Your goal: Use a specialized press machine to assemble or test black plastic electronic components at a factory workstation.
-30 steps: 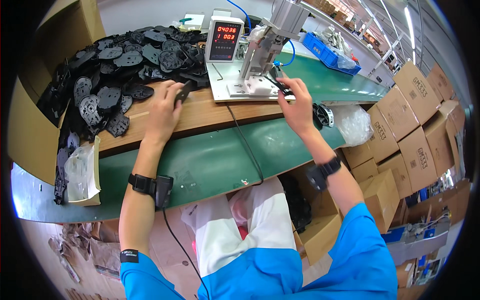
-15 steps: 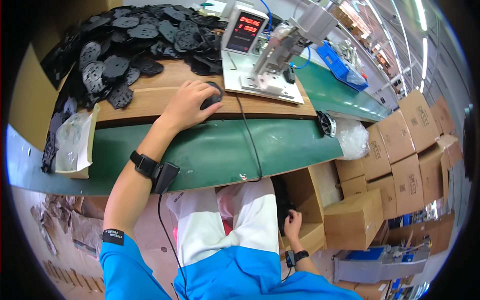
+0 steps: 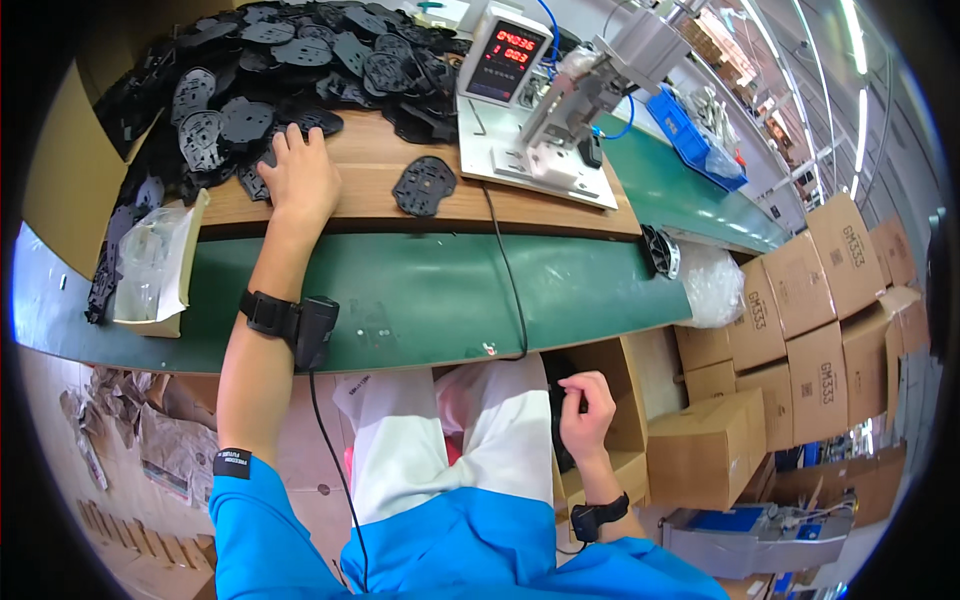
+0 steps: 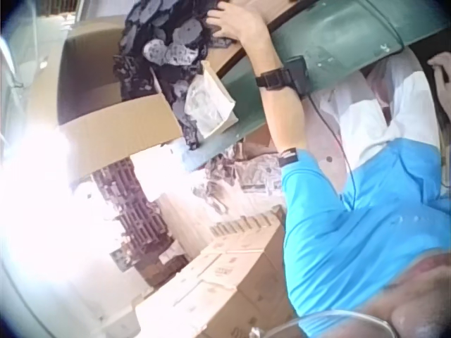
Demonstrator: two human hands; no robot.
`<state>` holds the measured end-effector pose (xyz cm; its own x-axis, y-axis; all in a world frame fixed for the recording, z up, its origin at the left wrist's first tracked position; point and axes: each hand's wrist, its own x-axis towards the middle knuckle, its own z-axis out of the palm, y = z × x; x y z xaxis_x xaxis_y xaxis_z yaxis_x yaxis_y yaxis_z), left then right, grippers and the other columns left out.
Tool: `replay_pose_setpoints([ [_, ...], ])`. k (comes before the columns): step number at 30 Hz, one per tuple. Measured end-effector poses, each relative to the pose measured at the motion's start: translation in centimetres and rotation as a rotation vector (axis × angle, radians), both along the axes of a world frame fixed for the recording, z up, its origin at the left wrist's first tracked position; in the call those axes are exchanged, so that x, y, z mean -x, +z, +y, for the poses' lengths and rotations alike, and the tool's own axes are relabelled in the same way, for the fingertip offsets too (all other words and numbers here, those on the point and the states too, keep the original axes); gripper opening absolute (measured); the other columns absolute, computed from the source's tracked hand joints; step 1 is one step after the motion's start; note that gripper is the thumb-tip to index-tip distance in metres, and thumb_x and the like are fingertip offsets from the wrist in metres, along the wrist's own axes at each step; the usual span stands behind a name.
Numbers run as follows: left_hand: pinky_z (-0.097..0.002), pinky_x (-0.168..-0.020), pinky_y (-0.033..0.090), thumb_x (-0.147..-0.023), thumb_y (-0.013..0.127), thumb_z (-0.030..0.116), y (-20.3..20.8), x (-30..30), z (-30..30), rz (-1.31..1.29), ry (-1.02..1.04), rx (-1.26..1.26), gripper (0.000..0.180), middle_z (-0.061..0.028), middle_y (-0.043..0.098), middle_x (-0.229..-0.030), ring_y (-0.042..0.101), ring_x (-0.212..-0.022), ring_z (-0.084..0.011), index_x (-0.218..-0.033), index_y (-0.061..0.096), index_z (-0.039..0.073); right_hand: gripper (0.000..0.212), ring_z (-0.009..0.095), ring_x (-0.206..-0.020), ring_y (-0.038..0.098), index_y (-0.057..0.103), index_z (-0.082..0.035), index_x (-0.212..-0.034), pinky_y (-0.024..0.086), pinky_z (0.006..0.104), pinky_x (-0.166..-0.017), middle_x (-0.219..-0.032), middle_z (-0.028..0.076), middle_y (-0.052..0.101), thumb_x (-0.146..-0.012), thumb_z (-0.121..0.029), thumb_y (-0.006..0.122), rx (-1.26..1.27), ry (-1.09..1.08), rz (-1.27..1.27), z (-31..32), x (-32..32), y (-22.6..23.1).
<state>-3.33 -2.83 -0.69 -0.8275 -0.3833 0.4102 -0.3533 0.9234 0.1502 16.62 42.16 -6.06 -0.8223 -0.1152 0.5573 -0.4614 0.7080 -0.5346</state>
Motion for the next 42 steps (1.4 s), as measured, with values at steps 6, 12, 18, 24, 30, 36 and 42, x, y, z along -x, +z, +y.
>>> replay_pose_setpoints([
  [6, -0.0489, -0.111, 0.051, -0.088, 0.078, 0.014, -2.5, 1.2, -0.2, 0.302, -0.45, -0.059, 0.047, -0.0212, 0.057, -0.147, 0.051, -0.142, -0.038, -0.13, 0.061, 0.001, 0.049, 0.04, -0.113, 0.063, 0.071, -0.006, -0.128, 0.055, 0.0464, -0.094, -0.126, 0.018, 0.063, -0.08, -0.002, 0.078, -0.156, 0.42, 0.21, -13.7, 6.2, 8.5],
  [12, -0.0509, -0.114, 0.045, -0.093, 0.077, 0.019, -1.8, 1.2, 1.1, 0.197, -0.415, -0.059, 0.048, -0.0215, 0.059, -0.143, 0.052, -0.139, -0.039, -0.135, 0.061, 0.003, 0.072, 0.041, -0.138, 0.05, 0.053, -0.005, -0.147, 0.044, 0.0523, -0.111, -0.143, 0.017, 0.057, -0.083, -0.016, 0.084, -0.394, 0.275, 0.122, -21.8, 17.9, 5.3],
  [18, -0.048, -0.112, 0.047, -0.097, 0.075, 0.021, -2.2, 1.2, 1.6, 0.217, -0.667, -0.183, 0.038, -0.0187, 0.065, -0.137, 0.06, -0.131, -0.0382, -0.127, 0.065, 0.0, 0.042, 0.034, -0.112, 0.063, 0.066, -0.008, -0.111, 0.054, 0.0484, -0.095, -0.111, 0.009, 0.067, -0.073, -0.007, 0.085, -0.368, 0.311, 0.15, -20.7, 17.1, 6.8],
  [24, -0.0483, -0.114, 0.046, -0.096, 0.076, 0.021, -2.9, 1.2, 1.8, 0.252, -0.678, -0.121, 0.036, -0.0184, 0.064, -0.137, 0.059, -0.132, -0.0381, -0.125, 0.066, 0.002, 0.054, 0.033, -0.103, 0.067, 0.072, -0.013, -0.125, 0.058, 0.0453, -0.089, -0.105, 0.01, 0.07, -0.075, 0.007, 0.073, -0.391, 0.255, 0.367, -12.9, 17.6, 12.6],
  [30, -0.0484, -0.115, 0.046, -0.095, 0.075, 0.018, -3.0, 1.7, 2.1, 0.271, -0.69, -0.132, 0.034, -0.0182, 0.064, -0.137, 0.058, -0.133, -0.0384, -0.124, 0.067, 0.003, 0.035, 0.034, -0.107, 0.07, 0.077, -0.008, -0.115, 0.057, 0.0433, -0.095, -0.115, 0.011, 0.076, -0.083, 0.006, 0.071, -0.284, 0.216, 0.357, -5.9, 22.5, 13.7],
  [36, -0.0489, -0.114, 0.046, -0.095, 0.075, 0.017, -2.7, 1.6, 2.2, 0.267, -0.694, -0.142, 0.033, -0.0181, 0.064, -0.138, 0.058, -0.134, -0.0384, -0.124, 0.067, 0.003, 0.034, 0.034, -0.112, 0.07, 0.077, -0.008, -0.116, 0.055, 0.0446, -0.098, -0.121, 0.011, 0.076, -0.083, 0.003, 0.073, -0.23, 0.151, 0.37, -4.0, 26.8, 10.7],
  [42, -0.0492, -0.115, 0.046, -0.096, 0.074, 0.017, -2.5, 1.3, 2.2, 0.257, -0.691, -0.138, 0.032, -0.0184, 0.064, -0.139, 0.058, -0.134, -0.0383, -0.124, 0.067, 0.003, 0.034, 0.035, -0.107, 0.071, 0.078, -0.008, -0.114, 0.056, 0.0453, -0.096, -0.112, 0.011, 0.076, -0.081, 0.001, 0.074, -0.299, 0.103, 0.265, -4.7, 28.2, 9.6],
])
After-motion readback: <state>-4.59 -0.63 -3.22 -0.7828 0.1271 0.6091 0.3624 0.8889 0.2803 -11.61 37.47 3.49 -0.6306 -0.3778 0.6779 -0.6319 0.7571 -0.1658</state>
